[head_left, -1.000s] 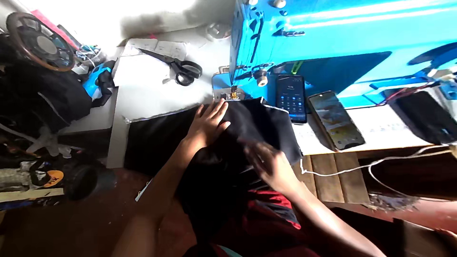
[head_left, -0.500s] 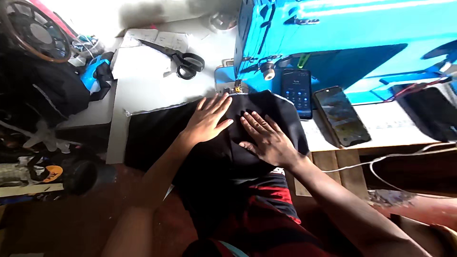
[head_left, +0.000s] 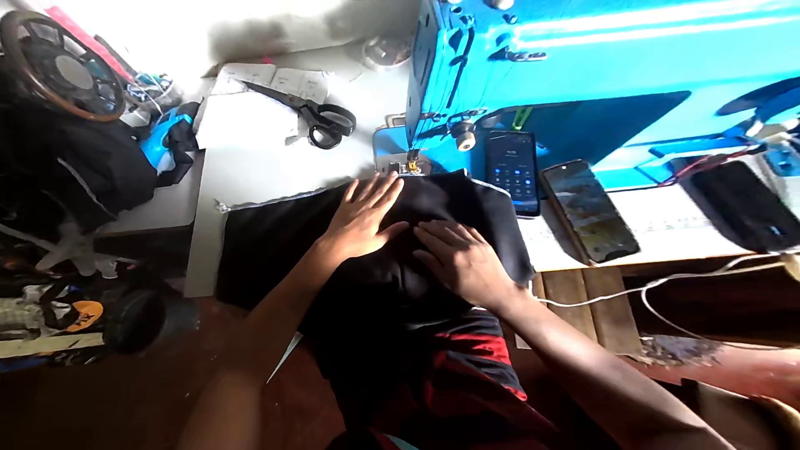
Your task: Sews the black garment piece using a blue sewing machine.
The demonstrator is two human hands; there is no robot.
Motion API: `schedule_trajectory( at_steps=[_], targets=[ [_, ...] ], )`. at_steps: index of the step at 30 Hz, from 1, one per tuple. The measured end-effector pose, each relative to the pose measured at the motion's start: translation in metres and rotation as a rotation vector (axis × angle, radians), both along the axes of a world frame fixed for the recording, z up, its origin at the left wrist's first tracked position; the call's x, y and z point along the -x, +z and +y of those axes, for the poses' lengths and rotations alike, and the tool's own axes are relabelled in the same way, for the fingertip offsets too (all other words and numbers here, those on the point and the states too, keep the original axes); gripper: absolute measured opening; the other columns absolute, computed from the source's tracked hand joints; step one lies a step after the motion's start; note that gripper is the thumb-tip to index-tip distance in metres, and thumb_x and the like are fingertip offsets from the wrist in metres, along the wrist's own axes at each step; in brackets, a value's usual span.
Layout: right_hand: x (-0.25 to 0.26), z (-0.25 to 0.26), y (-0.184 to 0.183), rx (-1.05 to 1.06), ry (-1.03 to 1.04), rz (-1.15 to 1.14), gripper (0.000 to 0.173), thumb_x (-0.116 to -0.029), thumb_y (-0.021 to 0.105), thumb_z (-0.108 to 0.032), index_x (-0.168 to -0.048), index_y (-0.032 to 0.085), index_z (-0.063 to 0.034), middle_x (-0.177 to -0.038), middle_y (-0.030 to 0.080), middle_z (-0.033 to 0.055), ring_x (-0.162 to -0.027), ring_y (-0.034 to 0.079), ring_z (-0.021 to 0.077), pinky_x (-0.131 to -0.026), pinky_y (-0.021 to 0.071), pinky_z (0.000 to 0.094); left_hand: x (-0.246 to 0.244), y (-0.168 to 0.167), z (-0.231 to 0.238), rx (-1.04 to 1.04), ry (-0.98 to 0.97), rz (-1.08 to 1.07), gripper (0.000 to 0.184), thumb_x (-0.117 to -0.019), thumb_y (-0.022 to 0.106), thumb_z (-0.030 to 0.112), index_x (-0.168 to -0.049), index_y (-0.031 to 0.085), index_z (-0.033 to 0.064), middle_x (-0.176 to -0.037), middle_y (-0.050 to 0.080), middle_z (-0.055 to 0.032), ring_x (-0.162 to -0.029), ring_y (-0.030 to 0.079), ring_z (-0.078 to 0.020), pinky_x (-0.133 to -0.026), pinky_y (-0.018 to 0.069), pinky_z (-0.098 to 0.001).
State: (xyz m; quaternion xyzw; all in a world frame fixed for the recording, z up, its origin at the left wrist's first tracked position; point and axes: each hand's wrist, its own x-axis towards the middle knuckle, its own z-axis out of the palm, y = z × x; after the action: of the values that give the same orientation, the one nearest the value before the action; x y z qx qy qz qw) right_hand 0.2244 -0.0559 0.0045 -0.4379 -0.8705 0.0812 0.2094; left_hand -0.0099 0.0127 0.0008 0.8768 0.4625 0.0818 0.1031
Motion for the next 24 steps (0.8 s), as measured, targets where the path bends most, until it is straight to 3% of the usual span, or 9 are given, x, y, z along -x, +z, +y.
schedule_trajectory(
  at_steps=[6,10,14,20,24],
  targets=[
    [0.005,0.052,-0.010,-0.001,-0.052,-0.089,0.054,-0.1094,0.038,-0.039,-0.147,0.055,-0.0031,-0.155,0.051,0.0137,-0.145,0.047,0.0329,-0.117,0.0370,0.0547,-0.002,0.002,-0.003,-0.040,0.021,0.030,0.079,-0.1015,0.042,0.061,-0.163,0.028,0.0135,-0.170,0.025,-0.0047,-0.158,0.021,-0.0259,-0.125,0.0135,-0.0610],
    [0.005,0.060,-0.010,-0.007,-0.075,-0.097,0.057,-0.1083,0.040,-0.042,-0.146,0.055,-0.0021,-0.154,0.052,0.0149,-0.144,0.048,0.0337,-0.117,0.0373,0.0552,-0.002,0.001,-0.001,-0.041,0.010,0.018,0.079,-0.1003,0.041,0.063,-0.163,0.030,0.0153,-0.170,0.026,-0.0043,-0.157,0.022,-0.0281,-0.123,0.0161,-0.0624],
    [0.004,0.064,-0.010,-0.025,-0.095,-0.097,0.058,-0.1060,0.044,-0.047,-0.144,0.058,-0.0044,-0.149,0.057,0.0144,-0.140,0.050,0.0357,-0.111,0.0416,0.0564,-0.003,0.001,0.002,-0.055,-0.005,0.004,0.074,-0.0983,0.044,0.063,-0.159,0.041,0.0204,-0.167,0.032,-0.0073,-0.154,0.028,-0.0327,-0.120,0.0190,-0.0659],
    [0.003,0.070,-0.009,-0.028,-0.096,-0.137,0.063,-0.1044,0.043,-0.052,-0.144,0.057,-0.0050,-0.147,0.057,0.0154,-0.139,0.050,0.0377,-0.110,0.0406,0.0571,-0.002,-0.002,0.010,-0.094,-0.059,-0.028,0.075,-0.0970,0.044,0.065,-0.153,0.049,0.0150,-0.166,0.035,-0.0072,-0.156,0.026,-0.0303,-0.122,0.0186,-0.0640],
    [0.002,0.072,-0.008,0.001,-0.083,-0.128,0.064,-0.1036,0.044,-0.054,-0.143,0.058,-0.0047,-0.153,0.052,0.0148,-0.144,0.045,0.0381,-0.112,0.0386,0.0584,-0.001,-0.004,0.012,-0.109,-0.084,-0.051,0.075,-0.0960,0.046,0.065,-0.150,0.053,0.0134,-0.165,0.037,-0.0086,-0.154,0.030,-0.0302,-0.120,0.0252,-0.0633]
  ],
)
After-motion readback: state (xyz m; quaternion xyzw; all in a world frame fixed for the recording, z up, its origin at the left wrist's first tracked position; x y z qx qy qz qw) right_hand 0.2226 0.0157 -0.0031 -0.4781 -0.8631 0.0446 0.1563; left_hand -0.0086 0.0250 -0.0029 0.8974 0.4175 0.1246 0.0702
